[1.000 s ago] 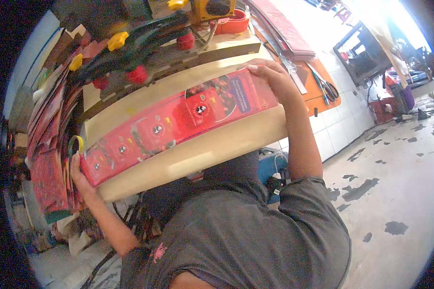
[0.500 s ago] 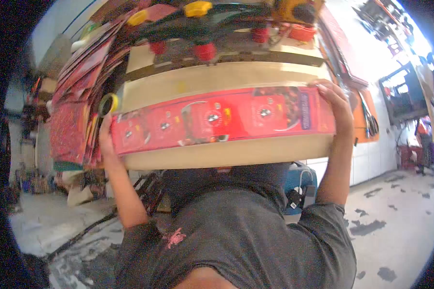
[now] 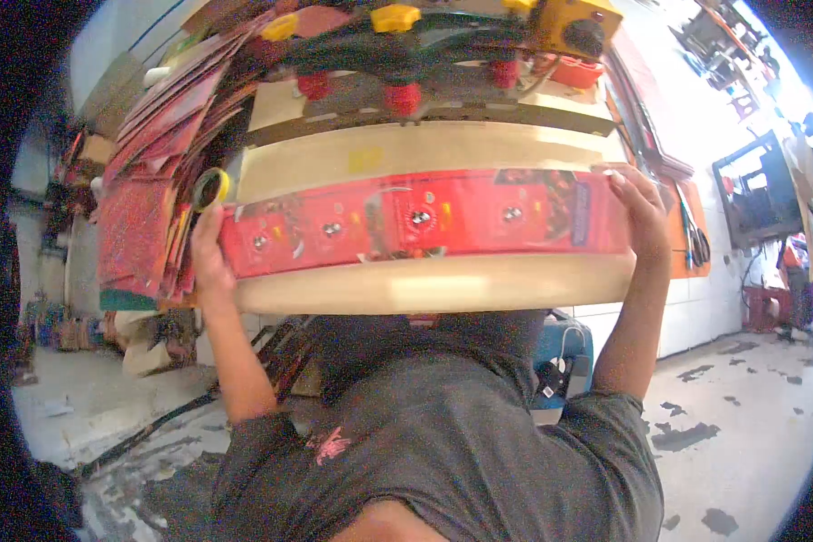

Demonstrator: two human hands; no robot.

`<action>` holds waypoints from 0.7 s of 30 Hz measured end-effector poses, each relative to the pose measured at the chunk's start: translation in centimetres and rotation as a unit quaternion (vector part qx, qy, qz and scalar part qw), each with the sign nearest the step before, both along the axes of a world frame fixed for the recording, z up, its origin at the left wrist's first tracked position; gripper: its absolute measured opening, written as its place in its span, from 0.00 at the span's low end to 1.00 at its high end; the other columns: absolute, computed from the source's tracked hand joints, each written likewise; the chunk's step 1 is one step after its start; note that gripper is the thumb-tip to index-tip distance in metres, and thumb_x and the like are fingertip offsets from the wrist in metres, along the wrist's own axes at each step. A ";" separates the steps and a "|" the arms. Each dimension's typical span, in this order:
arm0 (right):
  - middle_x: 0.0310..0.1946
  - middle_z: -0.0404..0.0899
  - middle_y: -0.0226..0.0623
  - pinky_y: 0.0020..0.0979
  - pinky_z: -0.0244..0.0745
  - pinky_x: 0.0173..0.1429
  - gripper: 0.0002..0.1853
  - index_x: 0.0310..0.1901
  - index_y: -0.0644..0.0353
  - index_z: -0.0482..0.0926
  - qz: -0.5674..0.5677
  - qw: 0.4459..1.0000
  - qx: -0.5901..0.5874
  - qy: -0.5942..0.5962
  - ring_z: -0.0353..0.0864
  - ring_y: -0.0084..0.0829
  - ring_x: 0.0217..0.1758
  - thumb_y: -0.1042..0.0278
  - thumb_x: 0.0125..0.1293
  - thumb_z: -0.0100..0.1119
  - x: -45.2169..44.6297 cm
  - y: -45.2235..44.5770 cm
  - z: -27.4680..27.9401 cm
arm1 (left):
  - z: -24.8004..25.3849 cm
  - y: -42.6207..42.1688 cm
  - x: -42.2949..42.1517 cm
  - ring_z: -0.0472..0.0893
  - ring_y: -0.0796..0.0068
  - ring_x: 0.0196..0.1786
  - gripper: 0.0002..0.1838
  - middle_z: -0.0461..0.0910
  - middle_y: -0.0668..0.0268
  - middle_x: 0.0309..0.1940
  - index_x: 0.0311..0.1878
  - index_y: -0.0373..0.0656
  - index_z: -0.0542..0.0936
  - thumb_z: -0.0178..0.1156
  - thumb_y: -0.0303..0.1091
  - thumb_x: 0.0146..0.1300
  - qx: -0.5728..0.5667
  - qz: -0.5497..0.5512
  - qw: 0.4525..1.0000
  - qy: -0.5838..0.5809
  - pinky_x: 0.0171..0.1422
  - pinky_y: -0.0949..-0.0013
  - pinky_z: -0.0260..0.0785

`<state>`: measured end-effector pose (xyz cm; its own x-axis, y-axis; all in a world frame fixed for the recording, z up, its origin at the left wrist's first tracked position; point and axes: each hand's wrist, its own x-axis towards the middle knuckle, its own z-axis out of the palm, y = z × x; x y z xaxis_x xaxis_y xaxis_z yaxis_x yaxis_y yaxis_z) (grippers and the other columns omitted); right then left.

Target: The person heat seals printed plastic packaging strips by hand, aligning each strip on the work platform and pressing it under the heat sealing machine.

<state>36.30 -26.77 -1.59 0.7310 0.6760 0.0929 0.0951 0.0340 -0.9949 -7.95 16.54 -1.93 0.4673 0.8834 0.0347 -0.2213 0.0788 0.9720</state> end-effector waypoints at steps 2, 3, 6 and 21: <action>0.50 0.84 0.37 0.29 0.71 0.63 0.17 0.53 0.70 0.83 -0.005 1.000 -0.023 -0.011 0.81 0.26 0.54 0.63 0.77 0.57 0.6 -0.5 -0.1 | 0.7 -0.2 0.2 0.84 0.75 0.47 0.11 0.86 0.63 0.44 0.47 0.37 0.84 0.61 0.36 0.75 0.005 -0.004 0.998 -0.055 0.56 0.69 0.75; 0.50 0.84 0.37 0.29 0.72 0.62 0.16 0.53 0.69 0.83 0.017 1.000 0.011 -0.009 0.80 0.26 0.53 0.63 0.78 0.57 0.9 -0.5 -0.2 | 0.2 0.7 -0.1 0.83 0.76 0.47 0.11 0.86 0.64 0.45 0.48 0.37 0.83 0.61 0.36 0.76 0.021 -0.038 0.997 -0.071 0.57 0.69 0.75; 0.46 0.83 0.34 0.29 0.72 0.58 0.16 0.51 0.69 0.83 0.038 0.998 0.048 -0.024 0.79 0.23 0.48 0.62 0.79 0.55 -0.6 0.7 1.1 | 0.0 1.6 -0.4 0.83 0.77 0.49 0.10 0.85 0.65 0.46 0.49 0.38 0.83 0.61 0.35 0.76 0.024 -0.072 0.993 -0.089 0.58 0.69 0.75; 0.36 0.81 0.26 0.21 0.74 0.47 0.11 0.48 0.63 0.81 -0.051 0.992 0.118 0.011 0.79 0.16 0.39 0.62 0.78 0.59 -1.7 2.3 0.8 | -2.2 1.0 0.2 0.82 0.77 0.50 0.11 0.85 0.64 0.46 0.51 0.39 0.81 0.59 0.36 0.76 -0.010 -0.010 0.987 -0.160 0.60 0.71 0.73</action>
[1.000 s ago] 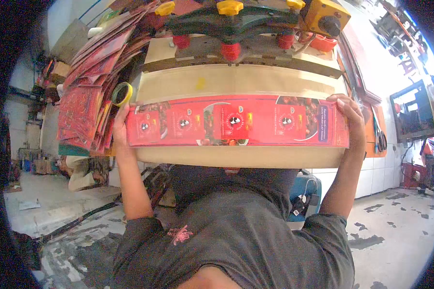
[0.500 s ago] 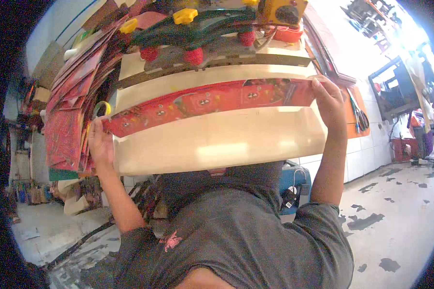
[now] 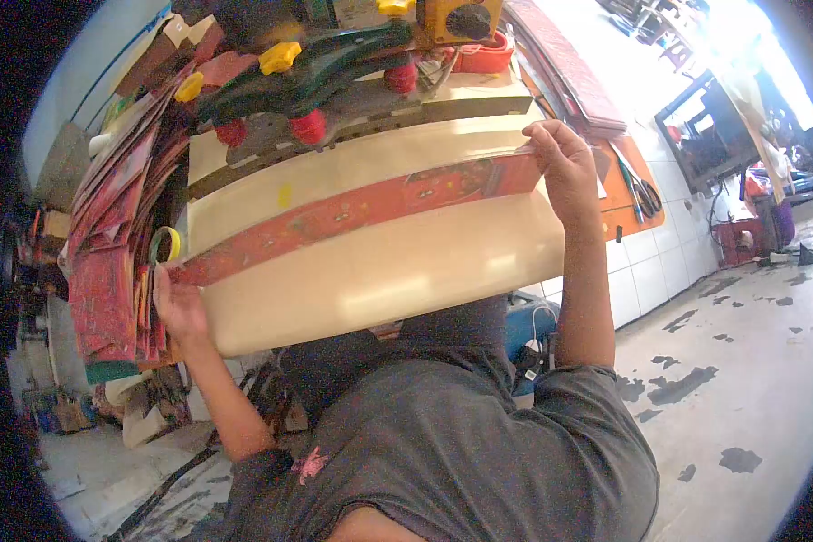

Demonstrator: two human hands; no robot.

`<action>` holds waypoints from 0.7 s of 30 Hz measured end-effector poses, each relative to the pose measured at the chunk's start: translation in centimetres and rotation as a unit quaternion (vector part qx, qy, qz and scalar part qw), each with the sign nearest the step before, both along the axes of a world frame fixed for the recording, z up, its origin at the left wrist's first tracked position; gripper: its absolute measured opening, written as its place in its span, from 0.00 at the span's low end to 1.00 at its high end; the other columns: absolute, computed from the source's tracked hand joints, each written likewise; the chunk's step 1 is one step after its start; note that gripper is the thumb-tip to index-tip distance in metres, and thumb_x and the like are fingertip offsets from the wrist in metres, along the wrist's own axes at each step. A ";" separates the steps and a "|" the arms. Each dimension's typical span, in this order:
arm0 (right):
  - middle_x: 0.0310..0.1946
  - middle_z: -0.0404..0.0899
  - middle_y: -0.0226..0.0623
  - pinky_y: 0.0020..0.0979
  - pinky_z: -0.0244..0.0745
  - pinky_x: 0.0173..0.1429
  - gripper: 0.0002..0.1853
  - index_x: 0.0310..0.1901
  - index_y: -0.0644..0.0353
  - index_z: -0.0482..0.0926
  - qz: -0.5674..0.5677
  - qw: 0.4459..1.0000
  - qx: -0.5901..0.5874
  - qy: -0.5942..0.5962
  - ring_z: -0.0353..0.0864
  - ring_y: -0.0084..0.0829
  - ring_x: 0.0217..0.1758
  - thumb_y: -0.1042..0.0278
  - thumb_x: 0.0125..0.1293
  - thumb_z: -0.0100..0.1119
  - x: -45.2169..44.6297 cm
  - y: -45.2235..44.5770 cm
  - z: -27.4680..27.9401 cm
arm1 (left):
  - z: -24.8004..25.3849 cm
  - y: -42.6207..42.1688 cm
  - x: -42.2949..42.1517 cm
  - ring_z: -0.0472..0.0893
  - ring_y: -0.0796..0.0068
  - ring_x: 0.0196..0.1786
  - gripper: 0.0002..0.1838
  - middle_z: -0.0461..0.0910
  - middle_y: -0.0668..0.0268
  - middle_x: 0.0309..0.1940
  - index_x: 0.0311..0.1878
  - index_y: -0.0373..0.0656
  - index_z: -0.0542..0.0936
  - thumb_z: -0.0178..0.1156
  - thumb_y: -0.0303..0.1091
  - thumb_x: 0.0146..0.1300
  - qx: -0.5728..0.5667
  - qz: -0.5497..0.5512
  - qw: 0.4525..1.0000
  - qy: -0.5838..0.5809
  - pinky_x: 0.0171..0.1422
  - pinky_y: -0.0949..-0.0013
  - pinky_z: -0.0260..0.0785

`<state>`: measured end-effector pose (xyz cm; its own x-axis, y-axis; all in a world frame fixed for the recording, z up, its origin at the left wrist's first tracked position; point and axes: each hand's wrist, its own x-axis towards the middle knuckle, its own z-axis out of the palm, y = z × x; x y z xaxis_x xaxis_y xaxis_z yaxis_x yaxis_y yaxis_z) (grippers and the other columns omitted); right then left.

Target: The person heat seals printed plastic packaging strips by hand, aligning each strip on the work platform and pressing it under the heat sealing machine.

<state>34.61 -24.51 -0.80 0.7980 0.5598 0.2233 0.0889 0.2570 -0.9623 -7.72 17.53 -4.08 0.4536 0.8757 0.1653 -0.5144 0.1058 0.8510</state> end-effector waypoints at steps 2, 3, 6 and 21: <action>0.36 0.81 0.26 0.21 0.74 0.47 0.12 0.49 0.64 0.81 -0.005 1.000 0.006 -0.005 0.79 0.16 0.39 0.62 0.78 0.59 -0.4 0.2 0.2 | -0.4 0.1 0.0 0.82 0.76 0.51 0.11 0.85 0.64 0.47 0.51 0.38 0.81 0.59 0.37 0.76 -0.008 0.017 1.000 -0.021 0.59 0.70 0.73; 0.36 0.81 0.27 0.21 0.74 0.47 0.12 0.49 0.64 0.81 -0.007 1.000 0.012 -0.012 0.79 0.16 0.39 0.62 0.78 0.59 -0.5 0.3 0.3 | -0.5 0.2 -0.1 0.82 0.76 0.51 0.11 0.85 0.64 0.47 0.51 0.38 0.81 0.59 0.37 0.76 -0.008 0.015 1.000 -0.022 0.59 0.70 0.73; 0.36 0.81 0.27 0.21 0.74 0.47 0.13 0.50 0.66 0.81 -0.035 0.999 -0.023 -0.026 0.78 0.16 0.39 0.63 0.78 0.58 -0.2 0.1 0.0 | -0.3 0.0 -0.1 0.82 0.76 0.51 0.12 0.85 0.64 0.47 0.52 0.38 0.81 0.60 0.38 0.76 0.006 0.014 1.000 -0.011 0.59 0.71 0.73; 0.28 0.79 0.25 0.24 0.67 0.35 0.14 0.43 0.65 0.84 -0.057 0.944 -0.302 -0.116 0.73 0.15 0.31 0.59 0.72 0.66 -0.5 -3.6 -1.8 | 1.3 -0.6 -2.1 0.71 0.86 0.34 0.12 0.77 0.76 0.31 0.48 0.36 0.81 0.64 0.37 0.74 0.180 -0.015 0.900 0.397 0.42 0.77 0.65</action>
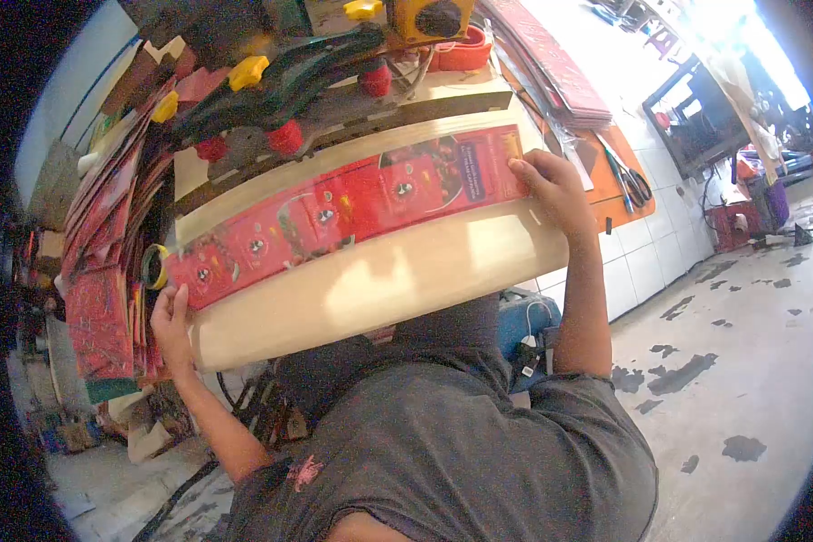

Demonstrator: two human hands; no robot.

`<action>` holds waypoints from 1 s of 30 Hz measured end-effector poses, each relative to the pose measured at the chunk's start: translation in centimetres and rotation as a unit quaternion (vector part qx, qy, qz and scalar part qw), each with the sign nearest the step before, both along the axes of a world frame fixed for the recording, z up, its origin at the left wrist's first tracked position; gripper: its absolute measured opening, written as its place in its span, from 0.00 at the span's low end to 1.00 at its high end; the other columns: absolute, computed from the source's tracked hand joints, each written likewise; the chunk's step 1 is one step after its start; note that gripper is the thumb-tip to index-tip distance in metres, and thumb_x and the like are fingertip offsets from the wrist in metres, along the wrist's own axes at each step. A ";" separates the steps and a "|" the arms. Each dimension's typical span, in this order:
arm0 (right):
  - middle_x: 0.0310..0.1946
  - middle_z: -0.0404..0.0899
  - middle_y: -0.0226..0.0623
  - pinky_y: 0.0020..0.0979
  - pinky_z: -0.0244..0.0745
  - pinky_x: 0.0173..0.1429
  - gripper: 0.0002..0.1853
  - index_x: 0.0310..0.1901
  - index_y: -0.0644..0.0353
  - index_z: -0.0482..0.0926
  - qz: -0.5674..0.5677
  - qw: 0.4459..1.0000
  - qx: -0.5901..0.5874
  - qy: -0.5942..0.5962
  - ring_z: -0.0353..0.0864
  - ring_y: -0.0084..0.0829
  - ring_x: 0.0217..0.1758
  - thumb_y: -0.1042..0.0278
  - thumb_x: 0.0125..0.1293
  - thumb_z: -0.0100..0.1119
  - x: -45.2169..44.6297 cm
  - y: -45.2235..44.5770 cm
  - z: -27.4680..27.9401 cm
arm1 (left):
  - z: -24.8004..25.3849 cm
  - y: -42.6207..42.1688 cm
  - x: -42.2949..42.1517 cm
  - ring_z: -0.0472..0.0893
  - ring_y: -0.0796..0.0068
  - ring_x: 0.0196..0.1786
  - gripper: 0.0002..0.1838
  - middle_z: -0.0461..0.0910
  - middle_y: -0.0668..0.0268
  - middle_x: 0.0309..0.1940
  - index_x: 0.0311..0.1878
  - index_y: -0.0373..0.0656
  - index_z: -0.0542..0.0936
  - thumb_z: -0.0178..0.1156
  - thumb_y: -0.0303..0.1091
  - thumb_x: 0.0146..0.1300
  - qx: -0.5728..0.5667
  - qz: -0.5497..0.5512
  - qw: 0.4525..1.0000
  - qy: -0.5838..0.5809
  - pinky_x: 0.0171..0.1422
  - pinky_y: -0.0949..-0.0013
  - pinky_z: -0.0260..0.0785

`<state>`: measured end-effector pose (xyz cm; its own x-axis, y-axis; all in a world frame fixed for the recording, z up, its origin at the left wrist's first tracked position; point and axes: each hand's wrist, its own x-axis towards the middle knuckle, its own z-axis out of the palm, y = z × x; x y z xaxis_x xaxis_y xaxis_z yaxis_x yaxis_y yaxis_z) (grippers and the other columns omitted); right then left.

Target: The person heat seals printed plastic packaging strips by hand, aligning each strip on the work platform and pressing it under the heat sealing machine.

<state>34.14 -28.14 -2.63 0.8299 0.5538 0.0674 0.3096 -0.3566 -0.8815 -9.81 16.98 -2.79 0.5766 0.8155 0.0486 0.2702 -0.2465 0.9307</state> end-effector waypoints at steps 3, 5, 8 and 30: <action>0.26 0.81 0.29 0.25 0.67 0.34 0.16 0.48 0.65 0.84 -0.027 0.999 -0.027 0.001 0.74 0.16 0.30 0.58 0.71 0.67 -0.4 1.1 0.7 | 1.3 -1.0 2.3 0.70 0.86 0.34 0.13 0.77 0.75 0.32 0.52 0.36 0.81 0.64 0.36 0.74 0.025 0.021 0.999 -0.007 0.41 0.77 0.63; 0.25 0.83 0.35 0.30 0.72 0.36 0.20 0.57 0.59 0.83 -0.062 0.996 -0.059 -0.016 0.79 0.23 0.28 0.57 0.70 0.67 -1.0 2.1 0.8 | 1.7 -1.0 3.3 0.73 0.86 0.36 0.18 0.79 0.73 0.34 0.61 0.37 0.80 0.63 0.36 0.74 0.029 0.026 0.999 0.027 0.44 0.77 0.65; 0.29 0.86 0.41 0.37 0.76 0.40 0.19 0.59 0.51 0.83 -0.057 0.981 -0.130 -0.132 0.85 0.34 0.30 0.54 0.70 0.65 -1.2 3.8 1.8 | 3.0 -2.5 5.7 0.77 0.82 0.40 0.21 0.84 0.67 0.39 0.66 0.40 0.79 0.61 0.38 0.75 0.055 0.045 0.997 0.034 0.50 0.75 0.69; 0.45 0.89 0.43 0.44 0.77 0.57 0.17 0.55 0.44 0.87 -0.098 0.955 -0.190 -0.205 0.86 0.47 0.52 0.49 0.74 0.58 0.1 5.8 0.3 | 2.0 -0.3 7.3 0.82 0.69 0.58 0.20 0.85 0.50 0.57 0.65 0.36 0.80 0.54 0.37 0.78 0.181 0.037 0.969 0.161 0.66 0.67 0.68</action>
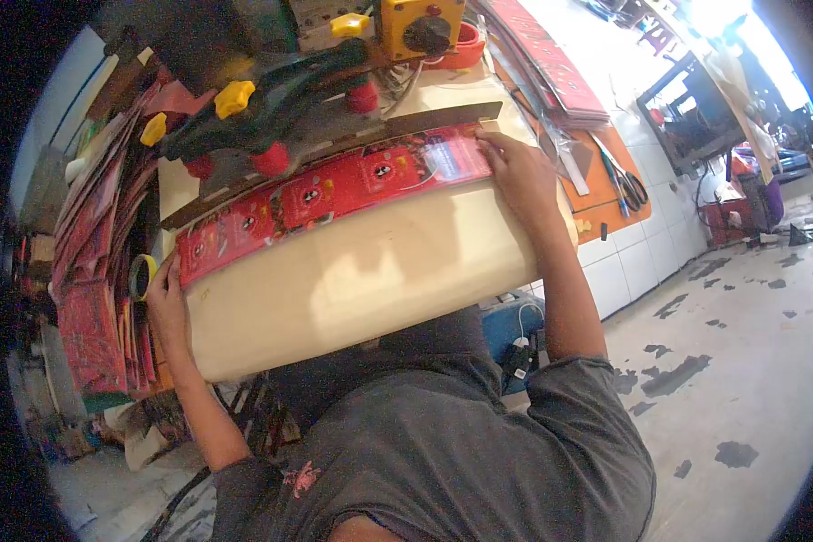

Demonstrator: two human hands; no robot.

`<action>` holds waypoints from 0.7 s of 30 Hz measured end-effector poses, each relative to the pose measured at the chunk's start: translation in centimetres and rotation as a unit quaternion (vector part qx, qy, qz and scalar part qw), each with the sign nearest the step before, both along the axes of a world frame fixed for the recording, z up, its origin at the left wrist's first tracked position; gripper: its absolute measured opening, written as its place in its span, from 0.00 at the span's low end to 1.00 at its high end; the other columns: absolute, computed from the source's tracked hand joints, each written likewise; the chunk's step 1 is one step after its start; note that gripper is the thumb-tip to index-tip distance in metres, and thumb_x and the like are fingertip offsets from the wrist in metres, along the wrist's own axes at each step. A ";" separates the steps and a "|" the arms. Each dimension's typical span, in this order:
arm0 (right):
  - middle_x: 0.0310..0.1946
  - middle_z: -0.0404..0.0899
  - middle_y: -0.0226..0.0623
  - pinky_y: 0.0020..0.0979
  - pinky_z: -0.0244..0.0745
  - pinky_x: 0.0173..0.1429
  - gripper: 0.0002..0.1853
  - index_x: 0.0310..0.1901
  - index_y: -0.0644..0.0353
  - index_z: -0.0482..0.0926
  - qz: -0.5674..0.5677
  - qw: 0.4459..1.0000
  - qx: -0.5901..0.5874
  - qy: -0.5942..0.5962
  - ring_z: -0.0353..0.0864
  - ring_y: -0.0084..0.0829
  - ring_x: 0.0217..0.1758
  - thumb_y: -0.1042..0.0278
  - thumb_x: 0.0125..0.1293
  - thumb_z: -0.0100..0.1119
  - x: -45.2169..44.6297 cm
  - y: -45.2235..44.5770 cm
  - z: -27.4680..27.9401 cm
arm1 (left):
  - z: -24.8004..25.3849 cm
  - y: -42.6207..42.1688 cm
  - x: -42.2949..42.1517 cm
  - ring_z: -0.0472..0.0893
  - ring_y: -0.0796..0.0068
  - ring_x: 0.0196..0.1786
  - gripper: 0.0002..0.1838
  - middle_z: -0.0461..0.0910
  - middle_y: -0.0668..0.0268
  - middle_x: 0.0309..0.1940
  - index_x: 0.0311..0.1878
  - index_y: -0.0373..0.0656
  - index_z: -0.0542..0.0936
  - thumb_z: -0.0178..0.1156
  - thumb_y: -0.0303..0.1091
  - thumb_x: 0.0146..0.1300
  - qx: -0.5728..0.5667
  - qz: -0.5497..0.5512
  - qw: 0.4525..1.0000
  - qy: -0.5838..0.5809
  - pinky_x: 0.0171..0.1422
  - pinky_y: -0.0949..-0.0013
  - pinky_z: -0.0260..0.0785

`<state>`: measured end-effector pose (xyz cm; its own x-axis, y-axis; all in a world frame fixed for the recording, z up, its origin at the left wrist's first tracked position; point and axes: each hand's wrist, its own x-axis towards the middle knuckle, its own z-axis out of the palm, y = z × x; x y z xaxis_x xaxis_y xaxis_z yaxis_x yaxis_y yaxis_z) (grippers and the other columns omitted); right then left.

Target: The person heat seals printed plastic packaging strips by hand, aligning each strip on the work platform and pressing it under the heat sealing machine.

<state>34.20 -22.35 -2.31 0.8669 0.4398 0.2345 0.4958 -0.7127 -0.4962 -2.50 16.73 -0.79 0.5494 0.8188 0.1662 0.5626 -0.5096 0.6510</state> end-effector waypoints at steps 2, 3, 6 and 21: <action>0.45 0.89 0.43 0.44 0.77 0.57 0.17 0.55 0.43 0.87 0.006 1.000 0.003 0.000 0.86 0.46 0.52 0.48 0.74 0.58 0.0 0.0 -0.1 | -0.2 0.3 -0.1 0.82 0.69 0.58 0.20 0.85 0.51 0.57 0.65 0.36 0.80 0.53 0.37 0.79 -0.013 -0.009 1.000 -0.007 0.66 0.67 0.68; 0.46 0.88 0.43 0.44 0.77 0.57 0.17 0.56 0.43 0.87 0.000 1.000 0.004 0.005 0.86 0.46 0.52 0.48 0.74 0.58 0.1 0.0 -0.1 | -0.2 0.3 -0.1 0.82 0.69 0.58 0.20 0.85 0.51 0.57 0.65 0.36 0.80 0.53 0.37 0.79 -0.013 -0.005 1.000 -0.006 0.66 0.67 0.68; 0.46 0.88 0.44 0.43 0.77 0.56 0.17 0.56 0.43 0.87 -0.006 1.000 0.002 0.008 0.87 0.46 0.52 0.48 0.74 0.58 -0.3 0.2 0.2 | -0.2 0.1 -0.1 0.82 0.68 0.59 0.20 0.85 0.51 0.58 0.65 0.36 0.80 0.53 0.38 0.79 -0.027 0.002 0.999 -0.023 0.67 0.68 0.68; 0.50 0.87 0.49 0.40 0.77 0.61 0.18 0.59 0.53 0.85 0.033 0.998 0.047 0.032 0.87 0.44 0.55 0.55 0.76 0.56 -0.6 0.3 0.5 | -1.8 1.5 -0.6 0.85 0.68 0.55 0.19 0.87 0.49 0.52 0.60 0.32 0.82 0.57 0.38 0.77 0.031 -0.027 0.997 -0.061 0.64 0.68 0.71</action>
<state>33.63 -22.01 -1.78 0.8514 0.4751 0.2223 0.5051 -0.6280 -0.5920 -3.09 18.25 -2.61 0.5651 0.7749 0.2832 0.4526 -0.5782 0.6789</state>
